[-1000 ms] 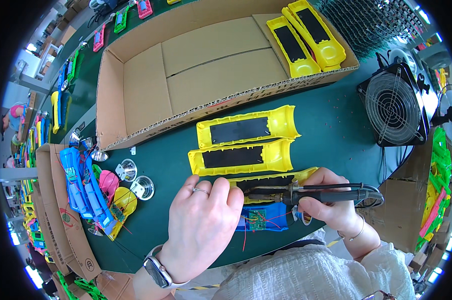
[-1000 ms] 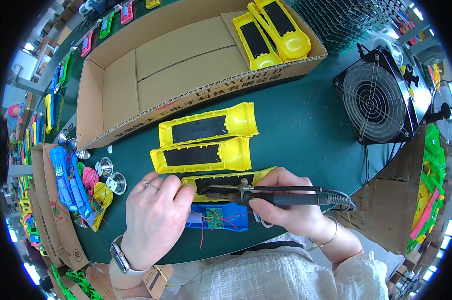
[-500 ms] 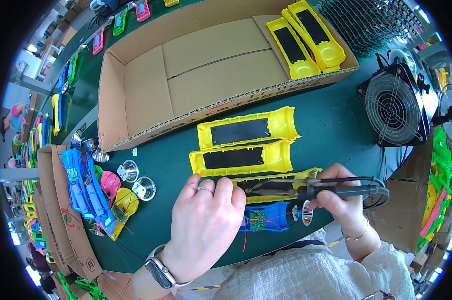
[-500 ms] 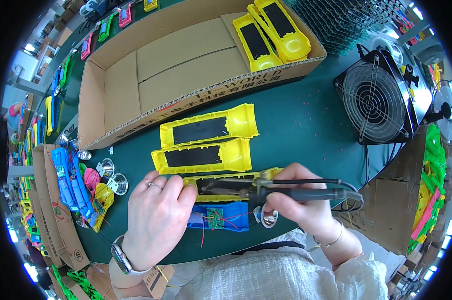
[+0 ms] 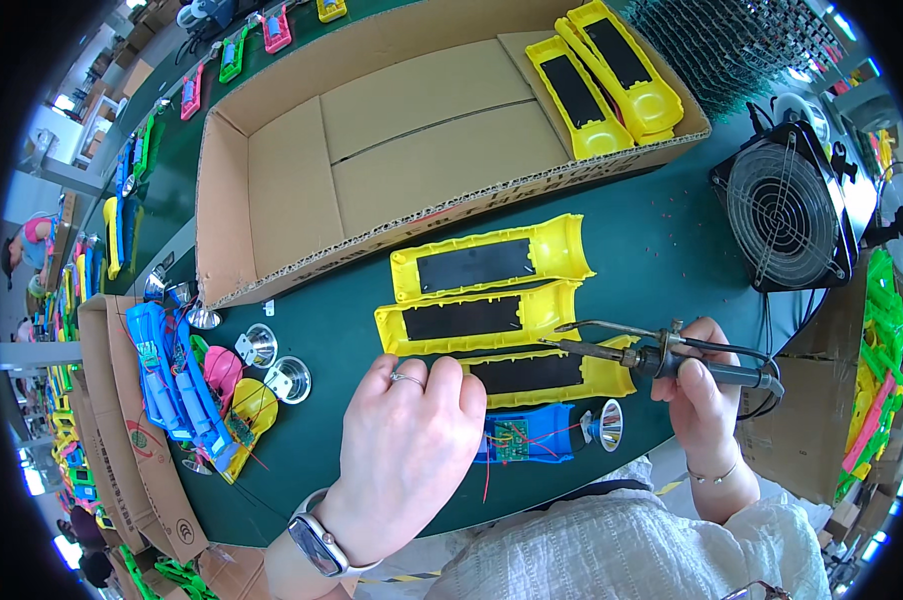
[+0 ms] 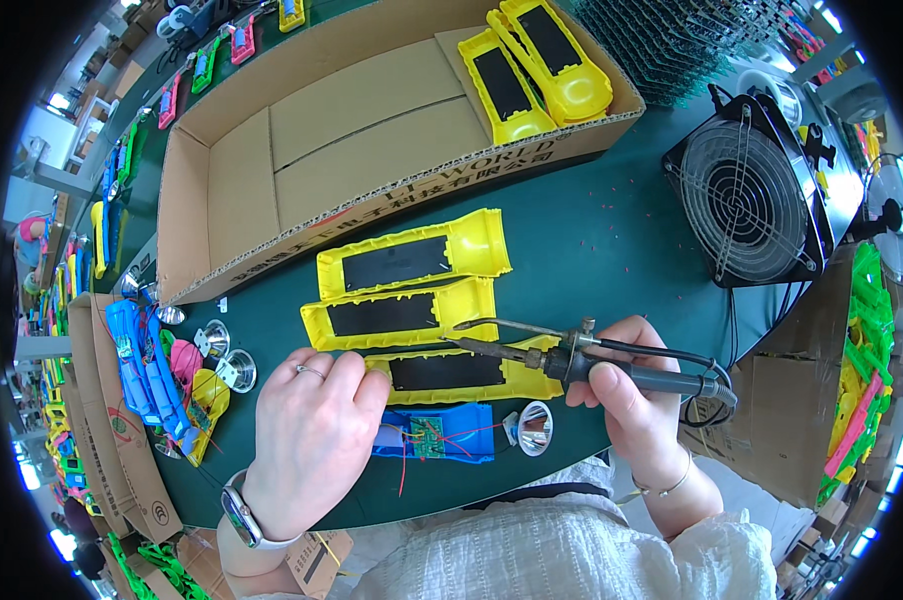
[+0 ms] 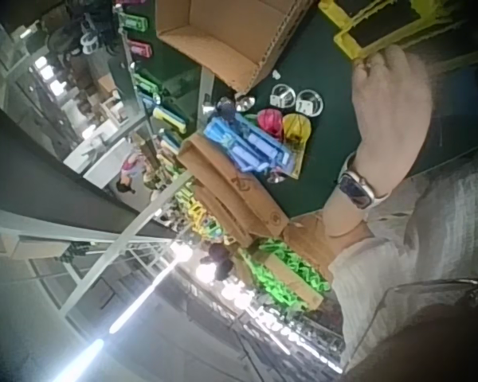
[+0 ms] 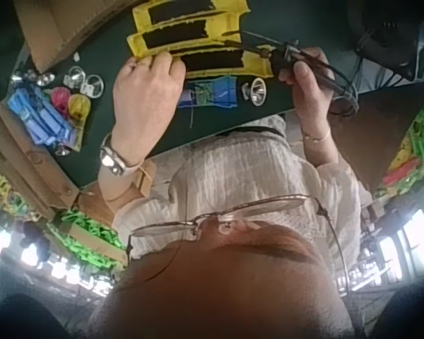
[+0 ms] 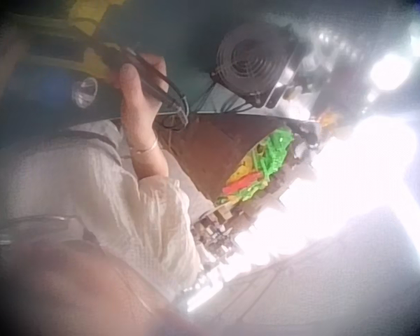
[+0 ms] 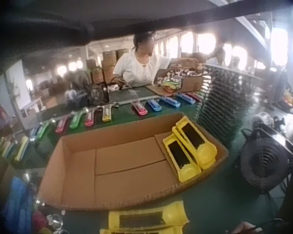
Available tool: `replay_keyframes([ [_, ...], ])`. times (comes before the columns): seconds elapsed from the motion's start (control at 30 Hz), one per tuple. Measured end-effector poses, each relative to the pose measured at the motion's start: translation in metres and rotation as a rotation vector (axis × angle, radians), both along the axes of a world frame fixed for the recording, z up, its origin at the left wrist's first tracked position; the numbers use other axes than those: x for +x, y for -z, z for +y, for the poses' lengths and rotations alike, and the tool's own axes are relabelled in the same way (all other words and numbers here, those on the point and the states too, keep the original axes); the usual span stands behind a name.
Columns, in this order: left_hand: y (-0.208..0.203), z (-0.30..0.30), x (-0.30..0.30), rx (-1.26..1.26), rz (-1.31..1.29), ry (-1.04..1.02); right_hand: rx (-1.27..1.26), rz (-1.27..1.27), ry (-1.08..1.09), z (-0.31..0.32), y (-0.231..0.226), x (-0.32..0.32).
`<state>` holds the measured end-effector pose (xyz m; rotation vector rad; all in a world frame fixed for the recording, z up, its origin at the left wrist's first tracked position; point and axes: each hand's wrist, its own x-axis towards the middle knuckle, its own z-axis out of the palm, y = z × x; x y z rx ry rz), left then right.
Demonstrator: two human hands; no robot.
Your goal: The person solders electronic components inside flashlight casings using a soldering iron, fits the plastic housing pieces together by hand, and places the assembled flashlights onto the assembly line.
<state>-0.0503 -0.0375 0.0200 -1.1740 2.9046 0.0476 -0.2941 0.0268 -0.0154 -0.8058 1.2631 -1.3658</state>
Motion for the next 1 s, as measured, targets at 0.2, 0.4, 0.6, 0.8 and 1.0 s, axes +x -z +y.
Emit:
replay_keyframes([
  [0.2,0.000,0.001,0.001,0.000,-0.011,0.007,-0.011,-0.001,-0.008,0.000,0.001,-0.001],
  [0.4,-0.002,0.002,0.002,0.003,0.005,-0.003,-0.011,-0.006,-0.001,0.000,0.000,-0.001],
  [0.6,-0.014,0.012,0.000,-0.002,0.247,0.023,-0.034,-0.029,0.019,-0.001,0.001,-0.001],
  [0.8,0.002,0.017,-0.011,0.257,0.303,0.120,-0.067,-0.081,0.018,0.000,0.004,0.001],
  [1.0,-0.002,0.009,-0.012,0.399,0.275,0.205,-0.056,-0.147,0.031,0.002,0.004,0.006],
])
